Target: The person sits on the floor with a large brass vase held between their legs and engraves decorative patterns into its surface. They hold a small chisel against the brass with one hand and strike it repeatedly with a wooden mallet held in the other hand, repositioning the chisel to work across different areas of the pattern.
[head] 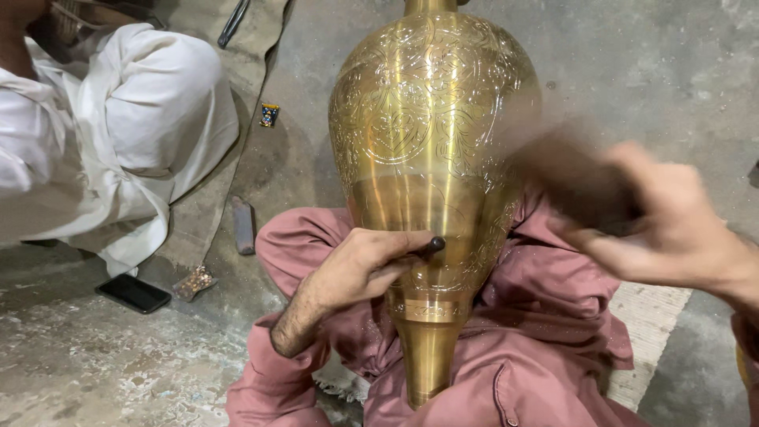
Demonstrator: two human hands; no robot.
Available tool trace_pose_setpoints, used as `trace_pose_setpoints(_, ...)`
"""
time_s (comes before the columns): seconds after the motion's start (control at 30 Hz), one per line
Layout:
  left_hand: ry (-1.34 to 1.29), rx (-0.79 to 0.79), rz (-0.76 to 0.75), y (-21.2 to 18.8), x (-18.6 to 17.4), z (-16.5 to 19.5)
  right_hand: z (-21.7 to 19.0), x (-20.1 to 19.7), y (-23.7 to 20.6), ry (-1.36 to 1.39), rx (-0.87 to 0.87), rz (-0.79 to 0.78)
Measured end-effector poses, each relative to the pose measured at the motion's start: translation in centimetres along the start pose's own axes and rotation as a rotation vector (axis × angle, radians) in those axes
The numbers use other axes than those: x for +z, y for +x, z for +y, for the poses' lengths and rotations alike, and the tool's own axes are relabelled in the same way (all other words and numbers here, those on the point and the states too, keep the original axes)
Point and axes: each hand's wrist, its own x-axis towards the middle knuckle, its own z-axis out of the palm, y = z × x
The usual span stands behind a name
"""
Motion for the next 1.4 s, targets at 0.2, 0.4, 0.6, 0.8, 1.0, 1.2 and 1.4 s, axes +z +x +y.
trace_pose_setpoints(0.2, -0.009, -0.044, 0.058, -0.1, 0.6, -0.1, -1.8, 1.1, 2.1, 0.014, -0.151, -0.07)
trace_pose_setpoints(0.4, -0.022, -0.11, 0.158, -0.8, 1.7, 0.2, -1.2, 1.4, 3.6, -0.532, 0.036, -0.272)
trace_pose_setpoints(0.6, -0.027, -0.128, 0.225, -0.9, 2.2, 0.1, -1.4, 0.9, 5.1, -0.747, 0.144, -0.544)
trace_pose_setpoints(0.8, 0.021, -0.147, 0.284, -1.8, 3.0, -0.1, -2.8, -0.2, 6.4, -0.808, 0.007, -0.488)
trace_pose_setpoints(1.0, -0.114, -0.2, 0.371, -2.3, 4.2, 0.2, -3.6, -1.3, 7.4, -0.495, 0.233, -0.437)
trace_pose_setpoints(1.2, -0.193, -0.23, 0.485, -2.5, 5.6, 0.3, -6.1, -2.6, 9.4, -0.335, 0.178, -0.423)
trace_pose_setpoints(1.4, -0.266, -0.267, 0.641, -2.9, 7.4, -0.1, -8.3, -2.8, 10.9, -0.759, 0.152, -0.516)
